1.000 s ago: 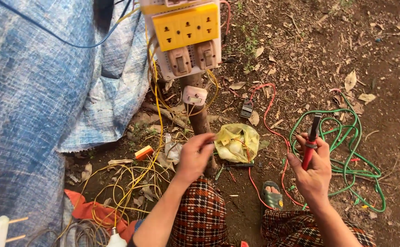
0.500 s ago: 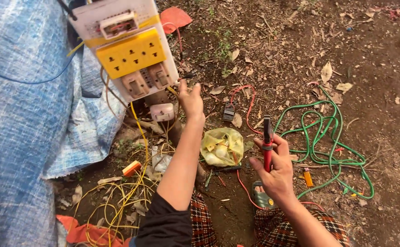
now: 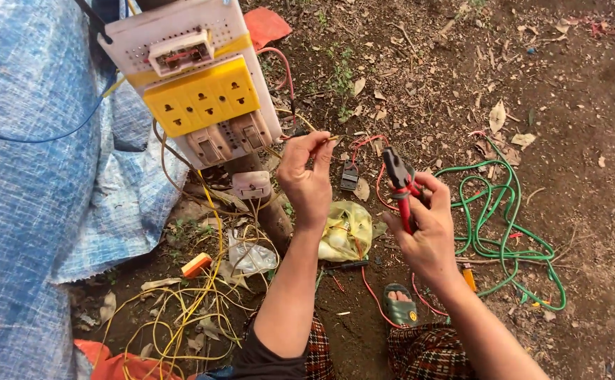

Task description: The person sits on the ground in front of a power strip and outlet board mounted on a tree trunk. They test the outlets with a voltage tester pen, then handle red and yellow wires, strip and twist wire ends with pliers, connect wires to a bulb holder, and a bulb is seen lit at the end.

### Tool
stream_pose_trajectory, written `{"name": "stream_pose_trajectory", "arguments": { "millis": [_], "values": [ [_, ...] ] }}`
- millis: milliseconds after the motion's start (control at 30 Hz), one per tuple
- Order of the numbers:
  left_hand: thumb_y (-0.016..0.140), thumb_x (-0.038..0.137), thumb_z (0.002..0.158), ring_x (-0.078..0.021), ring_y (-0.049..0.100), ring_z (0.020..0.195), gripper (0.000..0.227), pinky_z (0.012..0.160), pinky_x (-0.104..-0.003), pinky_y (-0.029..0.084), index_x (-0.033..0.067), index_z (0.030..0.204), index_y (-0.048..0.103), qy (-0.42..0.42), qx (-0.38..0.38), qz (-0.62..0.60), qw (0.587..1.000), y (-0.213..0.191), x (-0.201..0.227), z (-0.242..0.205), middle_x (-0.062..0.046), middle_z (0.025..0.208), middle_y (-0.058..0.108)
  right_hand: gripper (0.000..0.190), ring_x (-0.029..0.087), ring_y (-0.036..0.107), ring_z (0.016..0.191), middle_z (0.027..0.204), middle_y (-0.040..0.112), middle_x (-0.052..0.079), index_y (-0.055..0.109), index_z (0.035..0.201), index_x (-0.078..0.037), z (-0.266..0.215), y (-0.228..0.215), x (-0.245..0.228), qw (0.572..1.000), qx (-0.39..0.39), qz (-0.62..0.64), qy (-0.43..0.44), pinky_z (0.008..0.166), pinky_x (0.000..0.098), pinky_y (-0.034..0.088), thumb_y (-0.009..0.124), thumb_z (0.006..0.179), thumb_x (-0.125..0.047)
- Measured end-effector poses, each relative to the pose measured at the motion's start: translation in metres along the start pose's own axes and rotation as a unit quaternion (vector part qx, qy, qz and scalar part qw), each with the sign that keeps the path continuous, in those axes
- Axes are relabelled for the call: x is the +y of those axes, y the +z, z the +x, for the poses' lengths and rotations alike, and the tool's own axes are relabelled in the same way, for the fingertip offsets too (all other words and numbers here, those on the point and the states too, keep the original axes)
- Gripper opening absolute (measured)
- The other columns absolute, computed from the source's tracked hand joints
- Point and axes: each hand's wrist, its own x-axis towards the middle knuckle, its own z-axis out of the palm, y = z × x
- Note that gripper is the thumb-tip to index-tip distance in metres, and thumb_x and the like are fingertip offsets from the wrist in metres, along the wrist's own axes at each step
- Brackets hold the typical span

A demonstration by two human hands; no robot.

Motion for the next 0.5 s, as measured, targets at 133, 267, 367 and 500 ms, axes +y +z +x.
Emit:
{"name": "stream_pose_trajectory", "arguments": {
  "millis": [133, 267, 367, 500],
  "values": [
    [0.074, 0.012, 0.095, -0.0146, 0.061, 0.088, 0.006, 0.081, -0.028, 0.055, 0.0096, 0.101, 0.074, 0.047, -0.006, 0.028, 0.998, -0.005, 0.019, 0.006, -0.006, 0.100, 0.066, 0.028, 0.044, 0.047, 0.125, 0.142, 0.041, 0.022, 0.074, 0.114, -0.005, 0.017, -0.001, -0.011, 0.992, 0.014, -0.082, -0.092, 0.100, 0.0572, 0.050, 0.077, 0.090, -0.020],
    [0.067, 0.008, 0.099, -0.0227, 0.073, 0.091, 0.009, 0.083, -0.033, 0.062, 0.0082, 0.106, 0.073, 0.050, -0.063, -0.082, 0.993, -0.007, 0.022, 0.008, -0.011, 0.099, 0.073, 0.023, 0.038, 0.044, 0.127, 0.147, 0.043, 0.017, 0.073, 0.107, -0.009, 0.021, 0.002, -0.016, 0.968, 0.046, -0.185, -0.164, 0.104, 0.0496, 0.043, 0.074, 0.094, -0.028],
    [0.070, 0.011, 0.097, -0.0197, 0.075, 0.093, 0.009, 0.082, -0.031, 0.063, 0.0111, 0.105, 0.076, 0.053, -0.096, -0.100, 0.989, -0.008, 0.021, 0.008, -0.007, 0.099, 0.074, 0.024, 0.036, 0.045, 0.127, 0.151, 0.042, 0.015, 0.072, 0.105, -0.011, 0.021, 0.001, -0.008, 0.951, 0.062, -0.237, -0.188, 0.103, 0.0461, 0.040, 0.072, 0.096, -0.033],
    [0.071, 0.012, 0.096, -0.0190, 0.075, 0.092, 0.011, 0.081, -0.031, 0.064, 0.0109, 0.104, 0.078, 0.053, -0.136, -0.119, 0.982, -0.013, 0.021, 0.010, -0.007, 0.098, 0.074, 0.026, 0.036, 0.043, 0.132, 0.152, 0.041, 0.015, 0.069, 0.104, -0.010, 0.021, 0.003, -0.006, 0.938, 0.072, -0.268, -0.206, 0.105, 0.0452, 0.036, 0.069, 0.097, -0.035]
  ]
}}
